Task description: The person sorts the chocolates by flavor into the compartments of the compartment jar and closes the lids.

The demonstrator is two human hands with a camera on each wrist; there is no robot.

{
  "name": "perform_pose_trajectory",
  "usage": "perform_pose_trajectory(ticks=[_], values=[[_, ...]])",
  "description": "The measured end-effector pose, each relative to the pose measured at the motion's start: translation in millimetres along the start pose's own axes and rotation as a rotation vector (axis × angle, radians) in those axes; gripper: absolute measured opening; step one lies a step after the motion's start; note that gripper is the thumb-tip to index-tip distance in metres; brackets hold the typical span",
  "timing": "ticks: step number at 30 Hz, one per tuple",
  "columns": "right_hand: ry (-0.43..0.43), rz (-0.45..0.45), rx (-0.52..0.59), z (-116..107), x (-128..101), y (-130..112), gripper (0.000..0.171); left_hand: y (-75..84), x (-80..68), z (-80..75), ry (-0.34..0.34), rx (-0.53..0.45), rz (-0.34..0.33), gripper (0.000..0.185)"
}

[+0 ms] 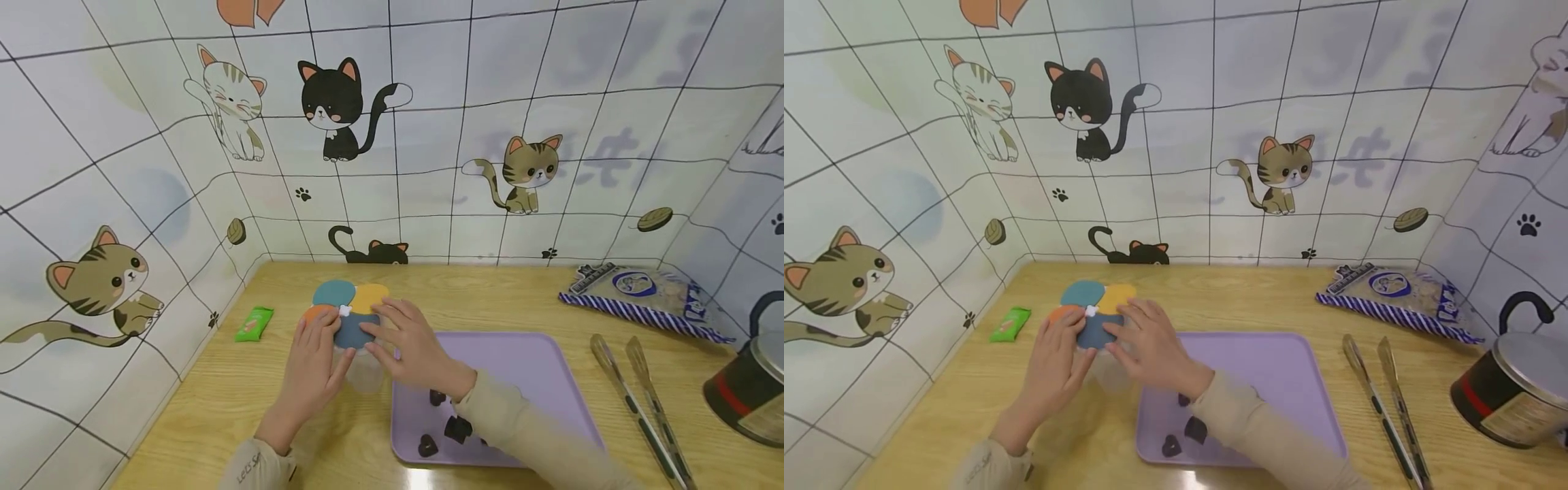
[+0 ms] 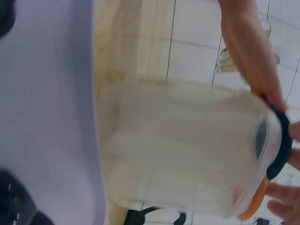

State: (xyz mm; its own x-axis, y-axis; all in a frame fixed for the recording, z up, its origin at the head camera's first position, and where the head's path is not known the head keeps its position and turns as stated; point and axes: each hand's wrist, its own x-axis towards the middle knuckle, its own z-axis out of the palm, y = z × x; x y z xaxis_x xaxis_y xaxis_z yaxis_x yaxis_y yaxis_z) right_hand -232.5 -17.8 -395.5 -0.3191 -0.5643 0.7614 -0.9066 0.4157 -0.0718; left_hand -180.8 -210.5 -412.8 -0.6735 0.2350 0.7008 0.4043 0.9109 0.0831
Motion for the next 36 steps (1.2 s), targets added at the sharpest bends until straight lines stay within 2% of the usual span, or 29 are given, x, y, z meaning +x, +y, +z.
perform_pose_trajectory(ticks=[2, 5, 7, 11, 14, 17, 21, 24, 27, 32, 36], values=[[-0.105, -0.014, 0.081, 1, 1, 12, 0.036, -1.1, 0.1, 0.5, 0.019, -0.003, 0.014, 0.053], [-0.210, -0.013, 0.171, 1, 3, 26, 0.042, -2.3, 1.4, 1.0, 0.050, -0.018, 0.042, 0.049], [-0.236, -0.005, 0.212, 3, 6, 33, 0.044, -2.7, 2.0, 1.1, 0.056, -0.027, 0.048, 0.048], [-0.207, 0.073, 0.312, 10, 13, 39, 0.051, -2.7, 1.5, 1.4, 0.044, -0.031, 0.013, 0.044], [-0.149, 0.182, 0.407, 16, 23, 39, 0.052, -2.5, 1.6, 2.4, 0.042, -0.028, -0.046, 0.050], [-0.106, 0.311, 0.453, 21, 37, 38, 0.044, -1.9, 2.0, 4.0, 0.058, -0.027, -0.082, 0.064], [-0.127, 0.506, 0.525, 23, 52, 37, 0.033, 0.4, 4.3, 5.4, 0.089, -0.012, -0.063, 0.070], [-0.158, 0.606, 0.586, 20, 58, 34, 0.031, 2.3, 6.4, 6.6, 0.114, 0.006, -0.040, 0.067], [-0.161, 0.617, 0.613, 22, 58, 35, 0.031, 2.2, 6.7, 8.2, 0.126, 0.011, -0.039, 0.066], [-0.159, 0.591, 0.611, 24, 56, 37, 0.032, 0.3, 5.9, 8.2, 0.109, 0.000, -0.061, 0.066], [-0.187, 0.579, 0.535, 11, 46, 34, 0.038, 2.0, 6.5, 8.8, 0.125, -0.007, -0.062, 0.067]])
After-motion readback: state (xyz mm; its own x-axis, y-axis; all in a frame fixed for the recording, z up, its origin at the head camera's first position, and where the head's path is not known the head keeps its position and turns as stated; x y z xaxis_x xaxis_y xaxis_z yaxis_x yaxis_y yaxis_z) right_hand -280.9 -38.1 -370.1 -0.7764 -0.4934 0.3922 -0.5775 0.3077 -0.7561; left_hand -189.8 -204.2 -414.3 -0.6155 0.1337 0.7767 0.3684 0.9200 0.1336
